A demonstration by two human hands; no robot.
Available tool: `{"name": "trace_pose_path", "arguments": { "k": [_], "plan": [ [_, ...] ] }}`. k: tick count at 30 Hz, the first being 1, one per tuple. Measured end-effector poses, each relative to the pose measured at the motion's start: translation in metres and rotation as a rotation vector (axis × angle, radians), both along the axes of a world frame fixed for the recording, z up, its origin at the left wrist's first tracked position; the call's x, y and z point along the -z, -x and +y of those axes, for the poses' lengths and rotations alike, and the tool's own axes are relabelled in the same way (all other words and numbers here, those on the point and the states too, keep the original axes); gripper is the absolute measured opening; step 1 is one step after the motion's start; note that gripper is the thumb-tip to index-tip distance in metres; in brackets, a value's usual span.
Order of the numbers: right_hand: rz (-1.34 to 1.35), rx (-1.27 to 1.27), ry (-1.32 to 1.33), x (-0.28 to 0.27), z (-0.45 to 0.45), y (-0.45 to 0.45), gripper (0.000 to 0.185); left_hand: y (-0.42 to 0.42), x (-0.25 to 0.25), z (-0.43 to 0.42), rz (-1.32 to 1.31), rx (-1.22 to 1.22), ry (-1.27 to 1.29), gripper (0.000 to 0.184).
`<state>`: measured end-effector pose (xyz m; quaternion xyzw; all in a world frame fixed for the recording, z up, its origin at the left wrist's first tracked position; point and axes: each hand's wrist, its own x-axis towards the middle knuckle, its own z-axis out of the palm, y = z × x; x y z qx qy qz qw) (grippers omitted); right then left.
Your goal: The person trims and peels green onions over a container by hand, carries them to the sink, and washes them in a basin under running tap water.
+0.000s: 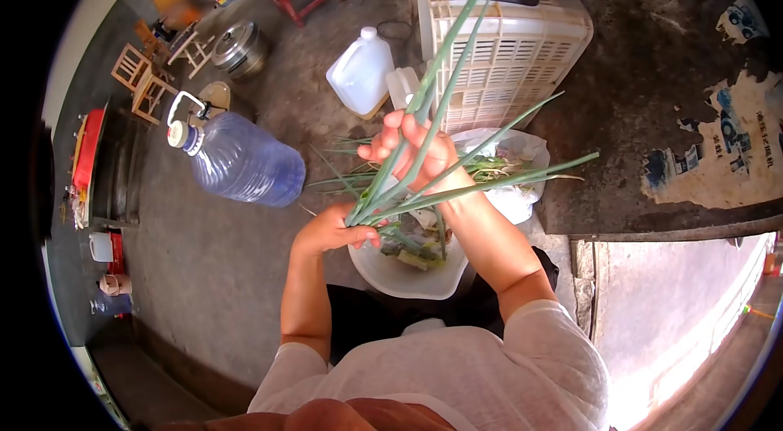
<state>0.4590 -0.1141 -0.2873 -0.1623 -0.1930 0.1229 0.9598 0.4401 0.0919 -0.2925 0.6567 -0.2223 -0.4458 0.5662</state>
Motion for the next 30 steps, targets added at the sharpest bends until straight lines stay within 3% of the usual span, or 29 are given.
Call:
{"name": "trace_pose_path", "arguments": {
  "k": [8,12,14,20,22,25,28,29,30],
  "plan": [
    [0.049,0.059,-0.037,-0.006,0.008,-0.009,0.021,0.001,0.003,0.002,-0.011,-0.082,-0.01,0.031],
    [0.095,0.212,0.163,-0.014,0.002,-0.021,0.027,0.002,-0.006,0.02,0.038,-0.192,-0.051,0.03],
    [0.018,0.33,0.26,-0.029,-0.018,-0.031,0.028,0.002,-0.008,0.039,-0.001,-0.301,0.072,0.029],
    [-0.197,0.617,0.003,-0.065,-0.097,-0.036,0.02,-0.002,-0.008,0.092,-0.015,-0.468,0.154,0.031],
    [-0.321,0.644,0.032,-0.073,-0.124,-0.033,0.021,-0.006,-0.002,0.102,-0.052,-0.528,0.239,0.033],
    [-0.306,0.67,0.282,-0.059,-0.129,-0.012,0.022,-0.008,0.005,0.108,-0.051,-0.62,0.262,0.032],
    [-0.318,0.643,0.945,-0.012,-0.098,0.03,0.016,-0.012,0.009,0.107,-0.063,-0.679,0.292,0.03],
    [-0.244,0.389,1.03,0.003,-0.084,0.047,0.011,-0.013,0.008,0.104,-0.057,-0.695,0.3,0.03],
    [-0.215,0.195,1.142,0.062,-0.089,0.055,0.008,-0.014,0.008,0.103,-0.052,-0.708,0.308,0.03]
  ]
}}
